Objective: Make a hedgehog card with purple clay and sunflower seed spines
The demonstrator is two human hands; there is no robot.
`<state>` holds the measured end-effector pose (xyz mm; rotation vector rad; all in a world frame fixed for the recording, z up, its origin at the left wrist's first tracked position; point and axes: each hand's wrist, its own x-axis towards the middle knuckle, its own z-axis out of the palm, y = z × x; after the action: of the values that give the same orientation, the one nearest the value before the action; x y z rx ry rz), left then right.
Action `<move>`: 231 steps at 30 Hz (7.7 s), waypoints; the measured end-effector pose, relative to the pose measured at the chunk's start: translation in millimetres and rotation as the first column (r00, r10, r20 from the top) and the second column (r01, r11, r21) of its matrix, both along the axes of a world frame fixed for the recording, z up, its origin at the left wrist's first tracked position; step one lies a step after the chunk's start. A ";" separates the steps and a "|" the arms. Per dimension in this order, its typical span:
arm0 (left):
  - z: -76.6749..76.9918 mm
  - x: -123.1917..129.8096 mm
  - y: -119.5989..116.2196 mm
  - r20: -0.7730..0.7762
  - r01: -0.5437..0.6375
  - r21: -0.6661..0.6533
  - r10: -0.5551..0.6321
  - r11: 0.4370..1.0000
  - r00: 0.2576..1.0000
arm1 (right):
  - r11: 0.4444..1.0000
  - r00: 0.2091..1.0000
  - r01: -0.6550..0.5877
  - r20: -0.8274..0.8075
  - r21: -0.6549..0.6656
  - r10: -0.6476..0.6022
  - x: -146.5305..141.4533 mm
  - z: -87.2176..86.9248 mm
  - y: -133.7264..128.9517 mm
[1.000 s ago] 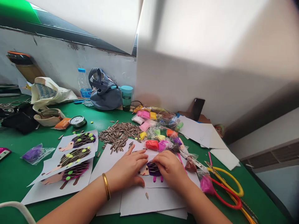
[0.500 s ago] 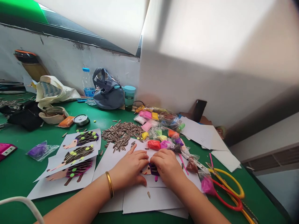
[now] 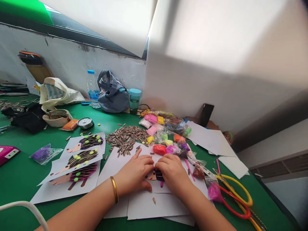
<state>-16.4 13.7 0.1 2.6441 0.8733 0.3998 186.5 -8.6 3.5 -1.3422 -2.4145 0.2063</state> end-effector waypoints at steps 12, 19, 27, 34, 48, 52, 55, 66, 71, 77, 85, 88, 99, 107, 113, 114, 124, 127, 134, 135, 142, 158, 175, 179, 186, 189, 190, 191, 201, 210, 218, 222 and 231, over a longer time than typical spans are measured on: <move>-0.3 0.1 0.5 0.002 0.001 0.005 -0.001 1.000 1.000 | 1.000 1.000 0.014 0.009 0.015 -0.014 1.5 -0.1 1.6; -0.1 -0.2 0.5 -0.001 -0.001 0.006 0.001 1.000 1.000 | 1.000 1.000 0.020 -0.003 0.007 -0.020 3.9 1.0 1.5; 1.5 -0.6 0.1 0.003 0.008 0.007 -0.008 1.000 1.000 | 0.997 0.995 0.078 -0.065 0.026 -0.076 13.3 9.1 1.6; -0.6 -0.3 0.3 -0.003 0.006 0.019 -0.006 1.000 1.000 | 0.995 0.994 0.097 -0.044 -0.019 -0.098 7.7 11.6 -1.2; 3.3 0.1 -0.6 -0.005 0.005 0.001 -0.005 1.000 1.000 | 0.995 0.994 0.103 -0.043 -0.020 -0.103 4.6 4.1 1.9; 2.5 0.3 -0.5 0.007 0.001 0.001 -0.001 1.000 1.000 | 0.994 0.991 0.105 -0.081 -0.030 -0.107 4.9 1.6 2.6; 1.1 -0.2 -0.2 0.017 0.004 0.003 -0.004 1.000 1.000 | 0.994 0.989 0.104 -0.104 -0.040 -0.108 6.0 0.3 2.8; -1.0 -0.5 -0.2 0.013 0.006 0.007 -0.006 1.000 1.000 | 0.993 0.987 0.118 -0.109 -0.012 -0.119 9.1 7.4 1.2; -3.3 -1.5 0.1 0.022 0.002 0.011 -0.002 1.000 1.000 | 0.992 0.988 0.123 -0.089 -0.016 -0.124 9.2 6.7 1.3; -3.1 -1.5 0.1 0.031 0.004 0.009 -0.004 1.000 1.000 | 0.992 0.991 0.121 -0.062 -0.020 -0.122 9.7 6.4 1.5; -0.7 -0.5 -0.4 0.016 0.002 0.003 -0.002 1.000 1.000 | 0.995 0.995 0.096 -0.024 -0.006 -0.096 7.6 4.7 1.5; -0.2 -0.6 -0.3 0.023 0.003 -0.001 -0.003 1.000 1.000 | 0.997 0.997 0.076 -0.013 0.019 -0.076 6.8 2.8 1.7; 0.9 -0.5 -1.0 0.017 -0.006 0.003 0.006 1.000 1.000 | 0.997 0.996 0.048 0.074 0.056 -0.052 7.5 11.4 0.5; 1.0 -1.0 -1.3 0.002 -0.003 0.007 0.003 1.000 1.000 | 0.996 0.994 0.077 0.069 0.045 -0.080 12.0 9.9 1.9; 2.2 0.0 -1.6 -0.024 0.000 0.005 0.001 1.000 1.000 | 0.995 0.996 0.079 0.023 0.057 -0.081 14.4 9.0 2.0; 1.6 0.2 -1.5 -0.022 -0.002 0.005 0.002 1.000 1.000 | 0.995 0.997 0.079 0.016 0.059 -0.081 15.0 9.1 2.1; -1.9 -0.3 -1.7 -0.016 -0.004 0.012 0.005 1.000 1.000 | 0.994 0.995 0.100 -0.027 0.044 -0.099 22.9 9.2 0.2; -1.6 -0.1 -1.9 -0.020 -0.003 0.014 0.003 1.000 1.000 | 0.994 0.995 0.098 -0.029 0.050 -0.097 23.1 8.2 0.1; -3.2 0.3 -1.3 -0.001 -0.013 0.004 0.013 1.000 1.000 | 0.994 0.995 0.099 -0.037 0.055 -0.097 22.9 7.8 0.6; -3.0 0.2 -1.3 -0.003 -0.012 0.003 0.012 1.000 1.000 | 0.994 0.995 0.099 -0.039 0.054 -0.097 23.2 7.7 0.5; 1.0 1.0 -1.8 -0.013 -0.015 0.005 0.015 1.000 1.000 | 0.996 0.997 0.077 -0.034 0.034 -0.076 19.7 6.6 -1.1; 3.7 1.9 -3.9 -0.018 -0.020 0.013 0.020 1.000 1.000 | 0.997 0.997 0.024 0.069 0.067 -0.029 11.9 3.4 1.2; 4.0 0.9 -3.5 -0.004 -0.001 0.010 0.001 1.000 1.000 | 0.993 0.993 0.116 -0.008 -0.007 -0.116 8.3 9.9 -2.1; 4.1 0.9 -3.5 -0.006 -0.002 0.008 0.002 1.000 1.000 | 0.991 0.991 0.125 -0.035 -0.041 -0.126 7.9 7.4 -2.2; 1.7 0.5 -3.1 -0.004 0.000 0.014 0.000 1.000 1.000 | 0.992 0.991 0.122 -0.046 -0.035 -0.124 7.4 4.8 -1.5; 1.3 0.6 -3.1 -0.004 -0.002 0.018 0.003 1.000 1.000 | 0.992 0.992 0.119 -0.041 -0.030 -0.120 7.6 3.5 -1.0; 1.2 0.5 -3.0 -0.004 -0.001 0.020 0.001 1.000 1.000 | 0.993 0.992 0.118 -0.040 -0.026 -0.119 7.7 3.0 -0.9; 1.0 0.5 -3.0 -0.003 0.000 0.021 0.000 1.000 1.000 | 0.993 0.993 0.115 -0.038 -0.021 -0.116 7.9 2.6 -0.8; 1.6 -1.0 -2.3 0.008 0.004 -0.003 -0.004 1.000 1.000 | 0.992 0.985 0.121 -0.117 -0.019 -0.123 23.4 3.0 -1.1; 2.3 -2.7 0.9 0.018 0.059 0.009 -0.059 0.998 0.998 | 0.998 0.996 0.062 -0.071 0.032 -0.059 26.1 1.5 -8.9; 4.6 -1.5 -0.9 -0.005 0.058 0.027 -0.058 0.998 0.998 | 0.998 0.998 0.055 -0.040 0.010 -0.055 24.8 0.3 -8.3; 4.9 -1.8 -1.8 -0.008 0.052 0.029 -0.051 0.998 0.999 | 0.999 0.997 0.039 -0.062 0.010 -0.039 24.6 -0.3 -8.0; 2.9 -7.2 8.5 0.112 -0.098 -0.034 0.101 0.995 0.989 | 0.973 0.963 0.213 -0.152 -0.088 -0.224 46.6 -1.4 -4.6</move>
<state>-23.6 22.3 3.0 2.5314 0.9700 0.5524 233.1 -13.2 2.1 -1.5482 -2.1257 0.3309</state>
